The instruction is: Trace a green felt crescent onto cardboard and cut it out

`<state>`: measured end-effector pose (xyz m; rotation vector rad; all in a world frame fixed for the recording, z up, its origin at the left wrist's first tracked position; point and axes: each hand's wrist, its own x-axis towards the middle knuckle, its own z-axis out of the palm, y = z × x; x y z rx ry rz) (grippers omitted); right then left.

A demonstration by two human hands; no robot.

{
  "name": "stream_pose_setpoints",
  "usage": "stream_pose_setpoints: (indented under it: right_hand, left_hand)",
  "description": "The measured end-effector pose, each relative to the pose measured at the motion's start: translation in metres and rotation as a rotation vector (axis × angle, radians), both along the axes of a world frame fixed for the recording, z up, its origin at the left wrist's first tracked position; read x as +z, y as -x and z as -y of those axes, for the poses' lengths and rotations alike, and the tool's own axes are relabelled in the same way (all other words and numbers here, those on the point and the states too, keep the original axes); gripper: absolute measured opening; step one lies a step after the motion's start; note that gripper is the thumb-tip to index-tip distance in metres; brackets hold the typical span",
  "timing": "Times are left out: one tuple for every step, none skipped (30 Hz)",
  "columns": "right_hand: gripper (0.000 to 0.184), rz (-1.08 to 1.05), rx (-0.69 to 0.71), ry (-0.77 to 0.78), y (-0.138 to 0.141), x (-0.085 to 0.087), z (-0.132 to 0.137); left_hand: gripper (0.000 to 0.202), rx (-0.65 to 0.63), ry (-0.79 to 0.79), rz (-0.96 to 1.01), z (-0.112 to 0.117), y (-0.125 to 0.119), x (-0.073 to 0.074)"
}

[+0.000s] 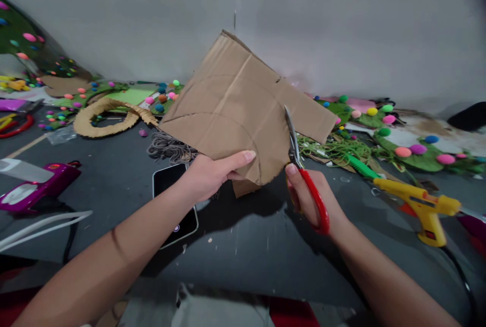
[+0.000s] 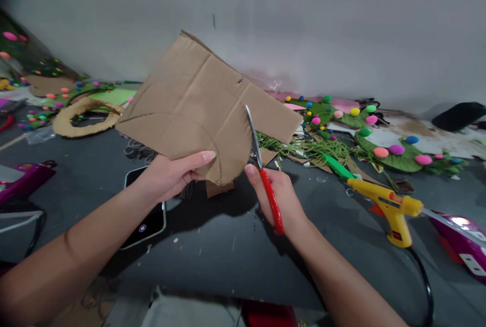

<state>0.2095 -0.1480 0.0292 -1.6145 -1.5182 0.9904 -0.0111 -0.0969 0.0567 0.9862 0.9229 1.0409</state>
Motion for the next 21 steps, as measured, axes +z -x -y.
stream_pose_setpoints:
  right_hand:
    - [0.072,-0.003,-0.006,-0.005,0.0,0.0,0.0]
    - [0.073,-0.006,-0.012,-0.013,0.0,-0.001,0.0]
    - [0.073,-0.011,-0.016,-0.02,0.0,-0.002,-0.001]
    - [0.073,-0.017,-0.018,-0.024,-0.001,-0.004,-0.001]
    - [0.072,-0.025,-0.016,-0.025,-0.002,-0.006,-0.003]
    - [0.071,-0.037,-0.009,-0.023,-0.003,-0.007,-0.004]
    - [0.07,-0.052,0.002,-0.019,-0.004,-0.009,-0.005]
    - [0.068,-0.07,0.013,-0.014,-0.006,-0.01,-0.006]
    - [0.067,-0.091,0.025,-0.007,-0.007,-0.01,-0.006]
    - [0.066,-0.11,0.032,-0.004,-0.008,-0.011,-0.007]
    - [0.065,-0.125,0.038,-0.001,-0.008,-0.01,-0.007]
    - [0.065,-0.134,0.041,0.003,-0.008,-0.01,-0.007]
    - [0.066,-0.138,0.039,0.007,-0.008,-0.009,-0.007]
    - [0.066,-0.138,0.035,0.012,-0.008,-0.009,-0.006]
    - [0.067,-0.137,0.031,0.018,-0.007,-0.008,-0.006]
    - [0.067,-0.137,0.024,0.024,-0.006,-0.007,-0.006]
    - [0.068,-0.135,0.018,0.029,-0.005,-0.006,-0.006]
    - [0.069,-0.129,0.012,0.03,-0.004,-0.004,-0.006]
    - [0.07,-0.115,0.008,0.031,-0.003,-0.003,-0.006]
    - [0.071,-0.096,0.005,0.034,-0.003,-0.002,-0.006]
    - [0.071,-0.073,0.001,0.034,-0.002,0.0,-0.006]
  left_hand:
    - [0.044,-0.003,-0.002,-0.001,0.0,0.0,0.0]
    - [0.044,-0.007,-0.005,0.0,0.0,0.001,0.0]
    - [0.045,-0.012,-0.008,0.003,-0.001,0.001,0.0]
    - [0.046,-0.013,-0.009,0.007,-0.001,0.001,-0.001]
    - [0.047,-0.012,-0.01,0.01,-0.002,0.002,-0.001]
    - [0.048,-0.01,-0.01,0.012,-0.002,0.002,-0.001]
    - [0.05,-0.008,-0.012,0.014,-0.003,0.003,-0.002]
    - [0.051,-0.008,-0.015,0.014,-0.003,0.003,-0.002]
    - [0.052,-0.01,-0.018,0.012,-0.003,0.004,-0.002]
    - [0.053,-0.016,-0.019,0.007,-0.003,0.004,-0.002]
    - [0.054,-0.025,-0.021,0.004,-0.003,0.004,-0.002]
    - [0.055,-0.032,-0.023,0.002,-0.003,0.004,-0.002]
    - [0.055,-0.041,-0.025,0.001,-0.002,0.004,-0.003]
    - [0.055,-0.049,-0.026,-0.002,-0.002,0.004,-0.003]
    - [0.055,-0.056,-0.027,-0.003,-0.002,0.004,-0.003]
    - [0.054,-0.06,-0.027,-0.002,-0.001,0.004,-0.003]
    - [0.053,-0.064,-0.026,0.0,-0.001,0.003,-0.004]
    - [0.053,-0.067,-0.024,0.003,-0.001,0.003,-0.004]
    - [0.053,-0.065,-0.023,0.01,-0.001,0.002,-0.004]
    - [0.053,-0.062,-0.024,0.017,-0.001,0.002,-0.004]
    - [0.053,-0.058,-0.023,0.021,-0.001,0.001,-0.004]
